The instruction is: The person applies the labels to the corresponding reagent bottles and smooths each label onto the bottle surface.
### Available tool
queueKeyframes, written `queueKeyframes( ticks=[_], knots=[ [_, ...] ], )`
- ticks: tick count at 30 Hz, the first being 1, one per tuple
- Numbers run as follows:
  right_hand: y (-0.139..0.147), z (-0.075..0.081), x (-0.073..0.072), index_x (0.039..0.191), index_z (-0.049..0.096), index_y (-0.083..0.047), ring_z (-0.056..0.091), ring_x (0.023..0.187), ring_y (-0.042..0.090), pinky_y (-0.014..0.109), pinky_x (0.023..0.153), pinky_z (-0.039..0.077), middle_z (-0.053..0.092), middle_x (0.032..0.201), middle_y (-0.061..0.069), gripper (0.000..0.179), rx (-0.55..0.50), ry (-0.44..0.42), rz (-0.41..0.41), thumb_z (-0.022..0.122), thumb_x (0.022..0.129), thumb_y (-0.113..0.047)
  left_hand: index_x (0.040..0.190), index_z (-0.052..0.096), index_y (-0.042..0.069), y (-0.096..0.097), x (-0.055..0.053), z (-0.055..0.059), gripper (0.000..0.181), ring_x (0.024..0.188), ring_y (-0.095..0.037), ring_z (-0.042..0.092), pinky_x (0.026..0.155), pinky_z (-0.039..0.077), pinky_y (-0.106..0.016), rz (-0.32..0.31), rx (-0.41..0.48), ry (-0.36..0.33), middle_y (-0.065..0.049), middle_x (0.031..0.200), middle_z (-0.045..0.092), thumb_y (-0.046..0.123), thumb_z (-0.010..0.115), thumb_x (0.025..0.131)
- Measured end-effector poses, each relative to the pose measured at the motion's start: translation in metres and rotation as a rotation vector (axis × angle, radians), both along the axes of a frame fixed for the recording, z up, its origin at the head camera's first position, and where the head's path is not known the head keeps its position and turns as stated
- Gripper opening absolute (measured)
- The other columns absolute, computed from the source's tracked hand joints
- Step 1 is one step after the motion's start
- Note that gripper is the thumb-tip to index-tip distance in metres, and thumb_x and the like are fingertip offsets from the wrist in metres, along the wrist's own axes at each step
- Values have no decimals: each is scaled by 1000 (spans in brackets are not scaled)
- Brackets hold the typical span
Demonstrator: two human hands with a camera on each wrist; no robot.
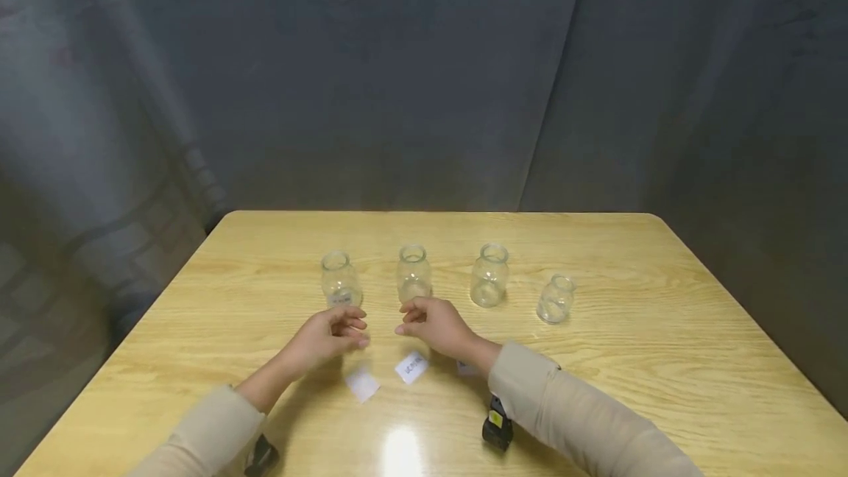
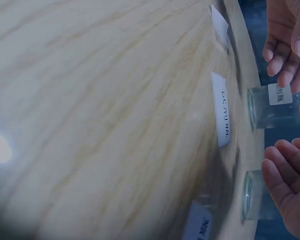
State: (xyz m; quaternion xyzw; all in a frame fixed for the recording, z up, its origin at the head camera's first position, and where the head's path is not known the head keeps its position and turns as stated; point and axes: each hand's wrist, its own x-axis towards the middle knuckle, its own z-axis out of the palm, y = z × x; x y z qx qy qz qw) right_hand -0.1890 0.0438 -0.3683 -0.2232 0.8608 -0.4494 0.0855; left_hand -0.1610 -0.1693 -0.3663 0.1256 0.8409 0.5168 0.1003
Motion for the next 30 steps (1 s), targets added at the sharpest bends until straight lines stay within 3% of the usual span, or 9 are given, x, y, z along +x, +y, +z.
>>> queueKeyframes(
  ticks=[7, 15, 24, 30],
  knots=[
    [5, -8, 6, 104, 56, 0, 55, 82, 15, 29, 72, 46, 58, 85, -1, 33, 14, -66, 58, 64, 77, -18, 112, 45, -9, 6, 8, -5, 48, 86, -22, 54, 72, 47, -26, -112, 27, -58, -13, 101, 54, 16, 65, 76],
    [16, -10, 7, 99, 58, 2, 56, 78, 14, 27, 70, 45, 60, 83, 2, 29, 84, -61, 133, 65, 75, -14, 109, 49, -6, 19, 7, -8, 44, 87, -22, 54, 75, 46, -32, -214, -14, -58, -11, 99, 56, 17, 65, 75],
    [24, -9, 7, 102, 57, 2, 54, 83, 17, 26, 74, 44, 60, 90, 5, 36, 148, -76, 196, 69, 69, -6, 104, 53, -4, 32, 3, -9, 39, 86, -20, 54, 76, 45, -32, -204, -83, -50, -8, 95, 57, 15, 67, 73],
    [24, -10, 7, 102, 60, -3, 49, 76, 9, 19, 69, 41, 55, 84, -3, 37, 283, 74, 259, 70, 67, -7, 101, 54, -3, 37, 1, -9, 35, 86, -22, 54, 76, 46, -34, -206, -109, -47, -8, 93, 58, 14, 67, 73]
  ],
)
